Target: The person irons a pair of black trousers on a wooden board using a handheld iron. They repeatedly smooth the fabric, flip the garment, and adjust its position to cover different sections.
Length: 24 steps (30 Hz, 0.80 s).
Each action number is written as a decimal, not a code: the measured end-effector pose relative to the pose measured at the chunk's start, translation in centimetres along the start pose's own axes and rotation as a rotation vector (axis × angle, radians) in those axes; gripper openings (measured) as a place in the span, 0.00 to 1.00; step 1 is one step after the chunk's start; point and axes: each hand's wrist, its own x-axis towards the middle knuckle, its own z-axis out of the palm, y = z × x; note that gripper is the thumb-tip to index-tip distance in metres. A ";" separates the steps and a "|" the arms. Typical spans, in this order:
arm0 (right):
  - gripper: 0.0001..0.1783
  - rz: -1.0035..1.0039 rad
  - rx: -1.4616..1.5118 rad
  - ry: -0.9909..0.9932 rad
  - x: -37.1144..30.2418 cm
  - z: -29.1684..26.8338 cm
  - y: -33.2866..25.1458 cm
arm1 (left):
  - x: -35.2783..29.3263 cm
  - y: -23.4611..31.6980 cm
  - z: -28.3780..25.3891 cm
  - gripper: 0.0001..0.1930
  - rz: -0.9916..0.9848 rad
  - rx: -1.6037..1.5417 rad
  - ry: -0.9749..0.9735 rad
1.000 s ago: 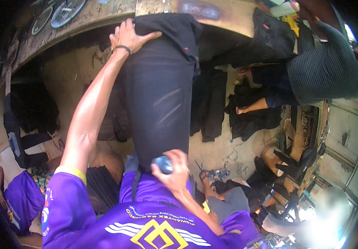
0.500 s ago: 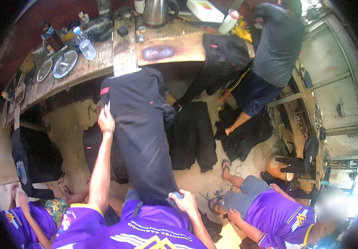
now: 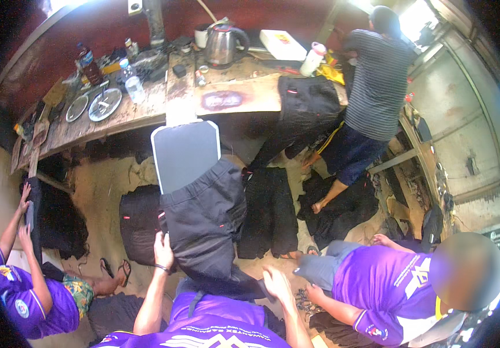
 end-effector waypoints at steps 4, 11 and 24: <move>0.48 -0.375 0.512 -0.114 13.8 0.2 -11.5 | 6.8 3.4 1.0 0.26 -0.028 -0.604 -0.197; 0.72 -0.016 0.069 -0.266 12.2 3.5 -11.0 | -8.6 -2.9 -0.4 0.29 -0.165 -0.578 -0.264; 0.43 0.589 0.329 0.160 -13.3 5.7 14.5 | -14.5 -0.8 15.4 0.24 0.632 0.595 -1.231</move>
